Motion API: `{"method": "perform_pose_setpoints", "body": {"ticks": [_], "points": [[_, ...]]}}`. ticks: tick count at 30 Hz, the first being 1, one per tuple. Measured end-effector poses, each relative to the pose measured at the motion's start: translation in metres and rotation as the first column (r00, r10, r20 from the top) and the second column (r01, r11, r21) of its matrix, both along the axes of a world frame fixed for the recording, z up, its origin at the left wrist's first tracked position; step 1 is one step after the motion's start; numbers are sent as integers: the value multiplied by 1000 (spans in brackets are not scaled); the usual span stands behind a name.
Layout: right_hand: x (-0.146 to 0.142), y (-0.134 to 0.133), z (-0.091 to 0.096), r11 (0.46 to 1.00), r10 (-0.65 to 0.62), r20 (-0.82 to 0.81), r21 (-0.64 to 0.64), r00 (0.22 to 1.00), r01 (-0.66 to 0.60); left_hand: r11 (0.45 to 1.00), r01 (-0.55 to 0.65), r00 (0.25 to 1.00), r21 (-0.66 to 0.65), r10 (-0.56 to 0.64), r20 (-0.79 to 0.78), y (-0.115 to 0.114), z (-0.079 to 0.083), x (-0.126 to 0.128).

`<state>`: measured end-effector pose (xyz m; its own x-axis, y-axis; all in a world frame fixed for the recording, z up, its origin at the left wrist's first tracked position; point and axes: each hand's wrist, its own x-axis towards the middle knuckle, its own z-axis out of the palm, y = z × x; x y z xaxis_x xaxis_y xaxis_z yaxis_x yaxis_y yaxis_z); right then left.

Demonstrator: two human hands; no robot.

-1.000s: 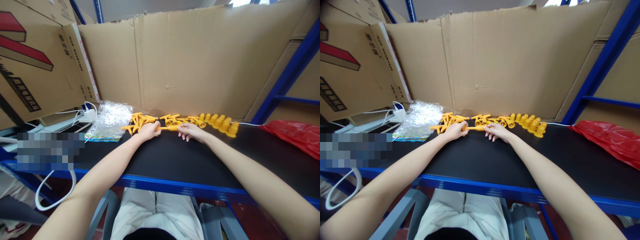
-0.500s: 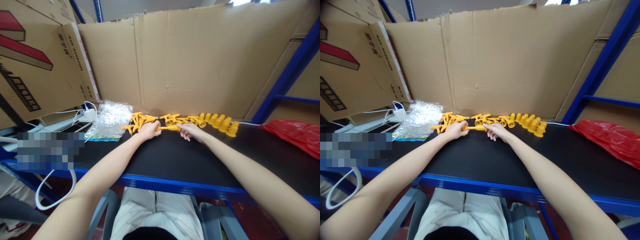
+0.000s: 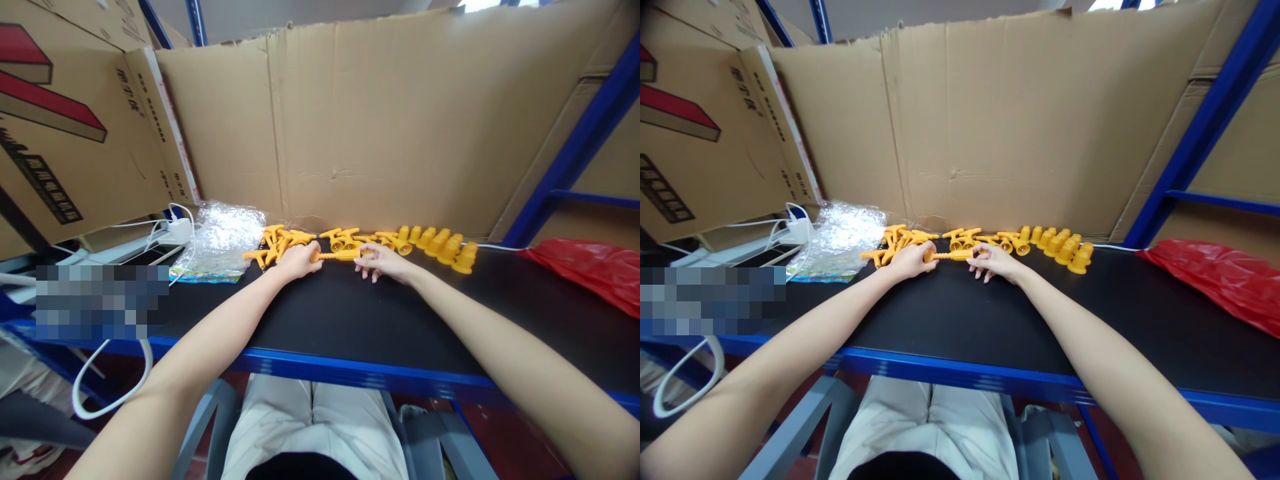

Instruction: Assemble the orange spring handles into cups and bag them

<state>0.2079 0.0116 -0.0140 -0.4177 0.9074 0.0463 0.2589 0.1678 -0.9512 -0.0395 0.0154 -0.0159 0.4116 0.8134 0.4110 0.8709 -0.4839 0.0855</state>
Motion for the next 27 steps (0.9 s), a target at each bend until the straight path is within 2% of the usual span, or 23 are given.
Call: {"method": "perform_pose_setpoints", "body": {"ticks": [8, 15, 20, 27], "points": [[-2, -4, 3, 1000, -12, -15, 11, 1000, 12, 1000, -3, 1000, 14, 4, -25, -2, 0, 1], [-4, 2, 0, 999, -26, 36, -43, 999, 28, 1000, 3, 1000, 18, -2, -29, -6, 3, 3], [-5, 0, 4, 995, -30, 71, -96, 997, 37, 1000, 12, 1000, 5, -12, 13, -4, 3, 3], [2, -3, 6, 998, 22, -15, -66, 1000, -23, 1000, -11, 1000, -12, 11, 16, -3, 3, 3]]}}
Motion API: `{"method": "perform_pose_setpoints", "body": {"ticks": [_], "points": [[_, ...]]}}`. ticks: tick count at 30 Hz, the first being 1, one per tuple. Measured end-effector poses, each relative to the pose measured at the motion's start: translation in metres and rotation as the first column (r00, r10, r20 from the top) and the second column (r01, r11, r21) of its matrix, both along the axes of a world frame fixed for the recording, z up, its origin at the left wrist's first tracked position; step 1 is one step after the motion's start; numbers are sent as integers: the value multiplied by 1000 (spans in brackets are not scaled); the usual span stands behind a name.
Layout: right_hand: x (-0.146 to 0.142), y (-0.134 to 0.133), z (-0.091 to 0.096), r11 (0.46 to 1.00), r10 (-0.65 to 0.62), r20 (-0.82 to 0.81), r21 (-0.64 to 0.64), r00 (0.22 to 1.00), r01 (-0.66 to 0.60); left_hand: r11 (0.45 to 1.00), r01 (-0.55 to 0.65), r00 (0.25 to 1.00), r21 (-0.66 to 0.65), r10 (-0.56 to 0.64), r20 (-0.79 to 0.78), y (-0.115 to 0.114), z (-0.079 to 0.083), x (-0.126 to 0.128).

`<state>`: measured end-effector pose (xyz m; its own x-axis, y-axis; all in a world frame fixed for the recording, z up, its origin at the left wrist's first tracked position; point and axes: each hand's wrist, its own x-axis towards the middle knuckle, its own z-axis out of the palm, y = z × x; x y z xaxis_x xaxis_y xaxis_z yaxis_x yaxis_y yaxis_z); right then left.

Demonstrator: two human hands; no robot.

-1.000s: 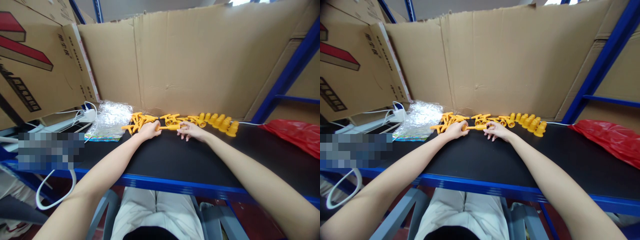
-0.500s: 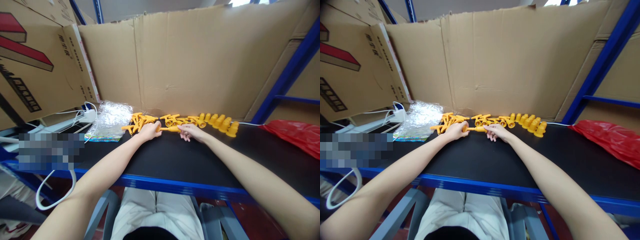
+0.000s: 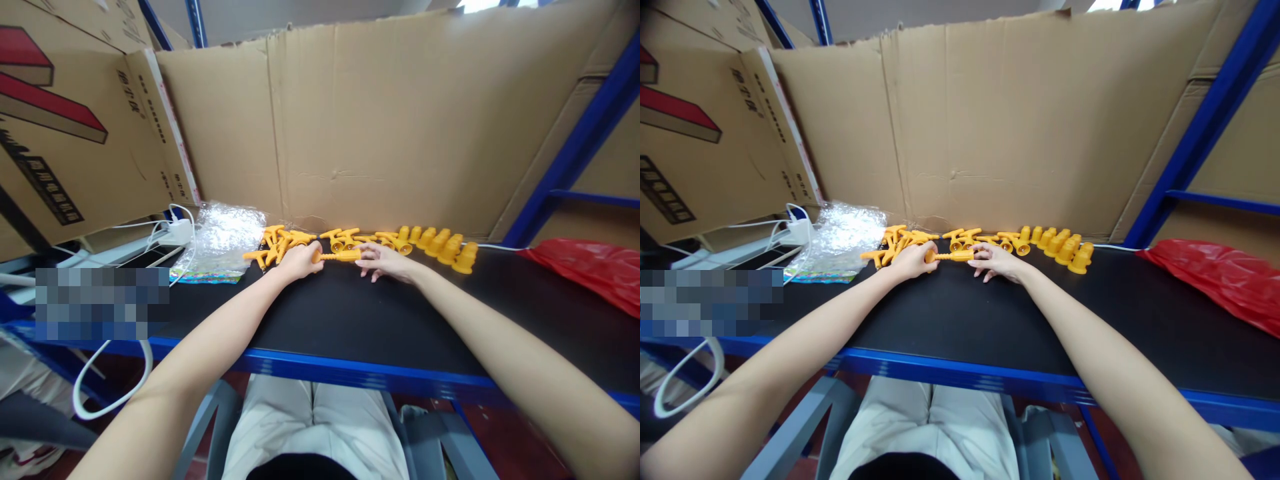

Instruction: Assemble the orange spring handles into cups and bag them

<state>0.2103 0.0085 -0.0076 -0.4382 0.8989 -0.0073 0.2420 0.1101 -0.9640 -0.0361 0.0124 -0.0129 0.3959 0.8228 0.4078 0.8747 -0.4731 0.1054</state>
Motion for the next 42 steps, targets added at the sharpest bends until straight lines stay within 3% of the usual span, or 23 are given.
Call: {"method": "perform_pose_setpoints", "body": {"ticks": [18, 27, 32, 42], "points": [[-14, -5, 1, 996, -59, -19, 67, 998, 61, 1000, -5, 1000, 30, 6, -27, 0, -4, -1], [-16, 2, -6, 993, -92, 74, -70, 993, 97, 999, 2, 1000, 47, 0, -31, 1, -4, -1], [-10, 0, 0, 985, -4, 73, -169, 997, 16, 999, 0, 999, 47, 2, -40, 2, -2, -1], [-5, -4, 1, 999, -18, 64, -25, 998, 20, 999, -14, 999, 49, 16, -36, 4, -3, -2]]}}
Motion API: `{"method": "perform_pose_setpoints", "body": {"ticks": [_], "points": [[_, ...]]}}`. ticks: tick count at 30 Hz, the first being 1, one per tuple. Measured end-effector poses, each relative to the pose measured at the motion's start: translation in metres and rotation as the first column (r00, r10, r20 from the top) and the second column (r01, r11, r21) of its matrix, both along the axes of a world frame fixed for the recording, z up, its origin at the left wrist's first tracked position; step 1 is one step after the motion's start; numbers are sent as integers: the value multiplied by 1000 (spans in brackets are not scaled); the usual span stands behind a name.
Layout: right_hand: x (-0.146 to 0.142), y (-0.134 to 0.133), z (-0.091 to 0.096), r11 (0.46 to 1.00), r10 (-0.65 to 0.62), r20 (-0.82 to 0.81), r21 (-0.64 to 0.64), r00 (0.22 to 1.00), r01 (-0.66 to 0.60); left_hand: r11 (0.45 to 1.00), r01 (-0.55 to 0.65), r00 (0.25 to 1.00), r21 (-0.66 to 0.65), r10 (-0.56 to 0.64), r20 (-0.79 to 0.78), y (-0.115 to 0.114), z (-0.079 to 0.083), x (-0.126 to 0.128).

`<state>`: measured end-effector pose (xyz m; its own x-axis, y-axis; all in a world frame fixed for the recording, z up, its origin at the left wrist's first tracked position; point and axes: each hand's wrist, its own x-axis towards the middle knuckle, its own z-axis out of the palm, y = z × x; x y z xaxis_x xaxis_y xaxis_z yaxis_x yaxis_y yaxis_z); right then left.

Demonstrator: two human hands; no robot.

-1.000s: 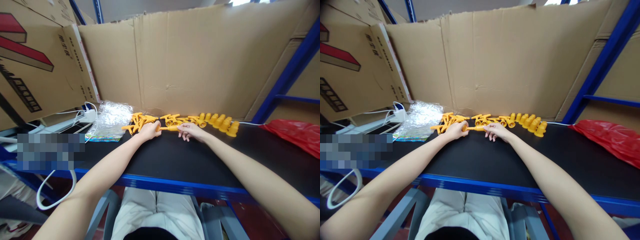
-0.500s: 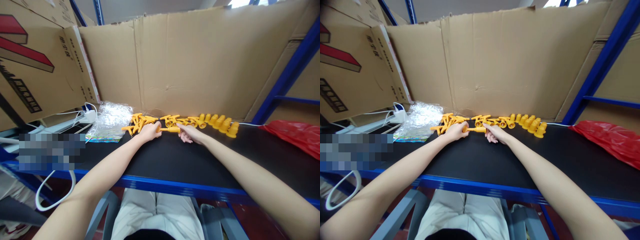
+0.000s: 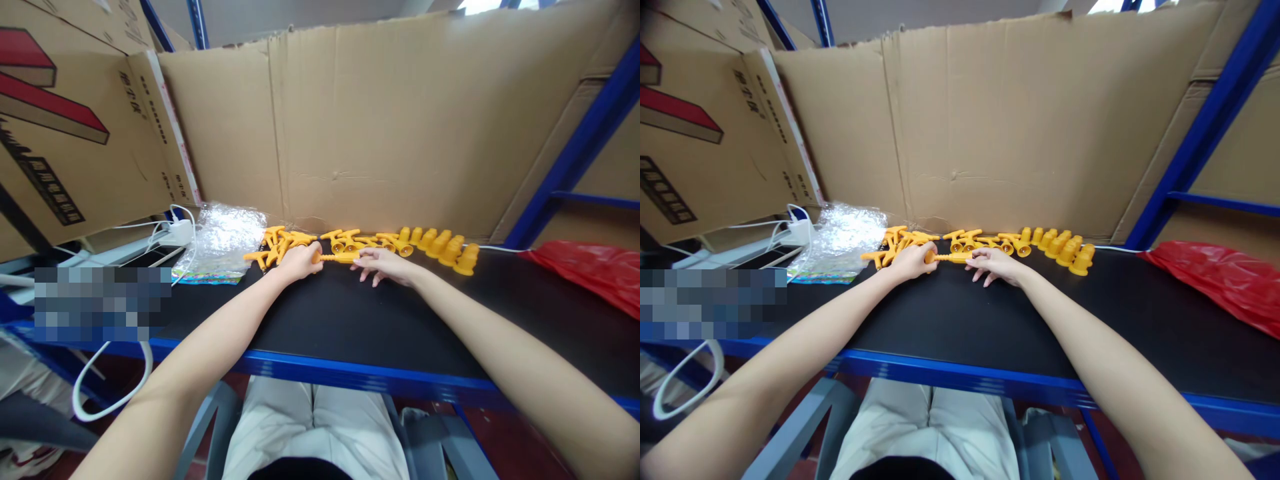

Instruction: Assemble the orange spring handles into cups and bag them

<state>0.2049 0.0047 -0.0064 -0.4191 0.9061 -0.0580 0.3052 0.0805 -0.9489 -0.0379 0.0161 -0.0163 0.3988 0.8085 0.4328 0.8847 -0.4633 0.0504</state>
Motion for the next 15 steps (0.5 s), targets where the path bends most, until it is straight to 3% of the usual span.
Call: {"method": "perform_pose_setpoints", "body": {"ticks": [15], "points": [[-2, 0, 2, 997, 0, -1, -72, 1000, 0, 1000, -8, 1000, -26, 8, 3, -3, 3, 1]]}}
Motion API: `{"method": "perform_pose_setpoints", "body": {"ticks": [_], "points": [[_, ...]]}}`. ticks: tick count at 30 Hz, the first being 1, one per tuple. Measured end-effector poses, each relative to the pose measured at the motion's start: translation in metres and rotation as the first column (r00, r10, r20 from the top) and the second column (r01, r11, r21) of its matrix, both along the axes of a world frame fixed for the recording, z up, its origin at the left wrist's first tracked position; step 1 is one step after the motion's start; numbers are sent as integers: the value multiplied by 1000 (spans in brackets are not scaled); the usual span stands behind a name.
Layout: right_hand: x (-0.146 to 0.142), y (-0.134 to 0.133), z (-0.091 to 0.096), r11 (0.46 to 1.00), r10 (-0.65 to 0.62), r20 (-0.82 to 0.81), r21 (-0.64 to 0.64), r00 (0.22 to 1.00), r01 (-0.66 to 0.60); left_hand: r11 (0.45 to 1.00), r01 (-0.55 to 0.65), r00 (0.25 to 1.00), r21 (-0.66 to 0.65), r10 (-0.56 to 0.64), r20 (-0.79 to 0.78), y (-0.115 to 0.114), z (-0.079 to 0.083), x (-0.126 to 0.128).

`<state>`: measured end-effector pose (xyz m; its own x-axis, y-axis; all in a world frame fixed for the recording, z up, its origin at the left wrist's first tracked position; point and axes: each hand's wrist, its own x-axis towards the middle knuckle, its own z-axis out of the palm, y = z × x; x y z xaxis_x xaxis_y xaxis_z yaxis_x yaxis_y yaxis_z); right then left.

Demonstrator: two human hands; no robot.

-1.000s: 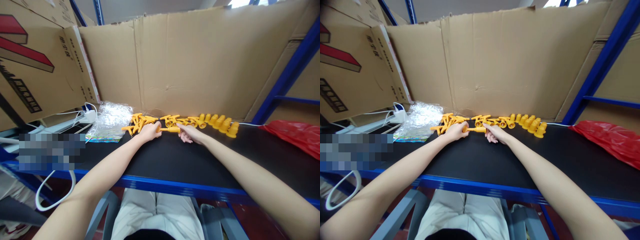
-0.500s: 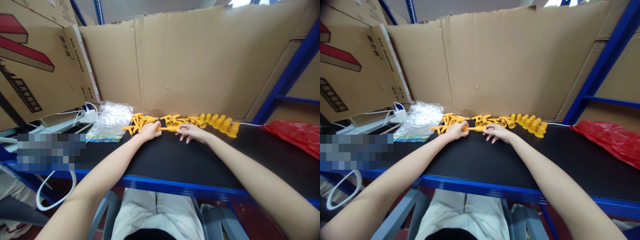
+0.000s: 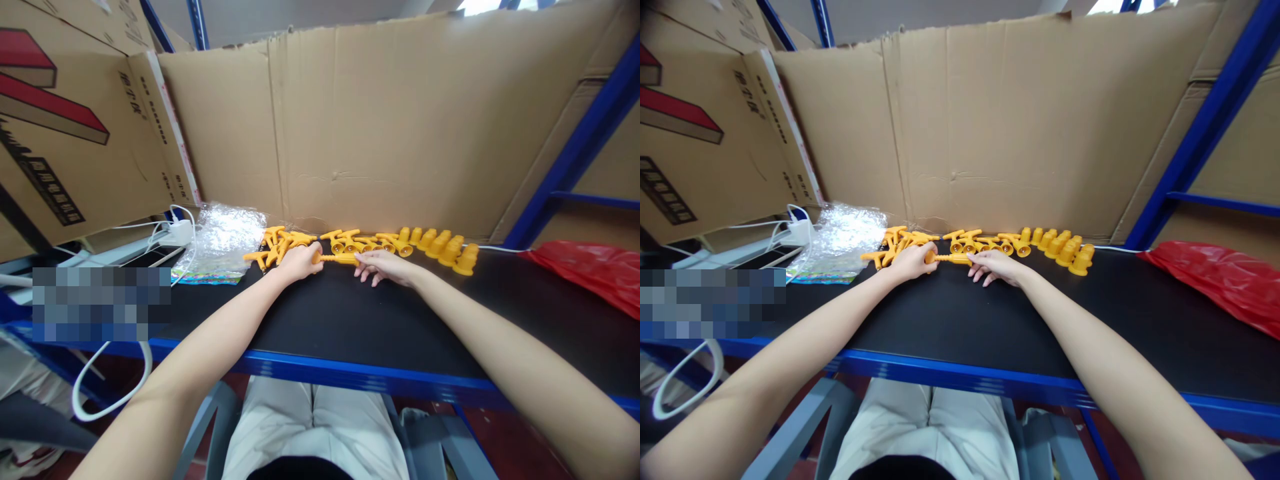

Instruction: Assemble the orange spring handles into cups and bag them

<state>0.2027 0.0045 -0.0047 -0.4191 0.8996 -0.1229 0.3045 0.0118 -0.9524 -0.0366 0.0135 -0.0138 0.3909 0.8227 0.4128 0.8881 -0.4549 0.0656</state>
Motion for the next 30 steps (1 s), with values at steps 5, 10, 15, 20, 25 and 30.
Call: {"method": "perform_pose_setpoints", "body": {"ticks": [5, 10, 15, 20, 25, 30], "points": [[1, -1, 0, 999, 2, -3, 43, 1000, -2, 1000, 8, 1000, 4, -8, 6, 0, 0, 0], [-1, -1, 0, 995, -46, -8, 89, 999, 46, 1000, 11, 1000, 5, -11, 10, 1, -1, 0], [-3, -3, 3, 994, -55, -12, 94, 998, 56, 1000, 11, 1000, -5, -11, 25, 2, -1, -1], [-1, -2, 4, 993, -55, -18, 100, 998, 57, 1000, 13, 1000, -4, -13, 20, 3, -1, -2], [1, 1, 0, 993, -62, -47, 102, 997, 67, 999, 33, 999, 16, -33, 21, 5, -2, -2], [-2, 2, -3, 984, -66, -105, 158, 992, 82, 999, 48, 998, 6, -49, 42, 2, 2, -2]]}}
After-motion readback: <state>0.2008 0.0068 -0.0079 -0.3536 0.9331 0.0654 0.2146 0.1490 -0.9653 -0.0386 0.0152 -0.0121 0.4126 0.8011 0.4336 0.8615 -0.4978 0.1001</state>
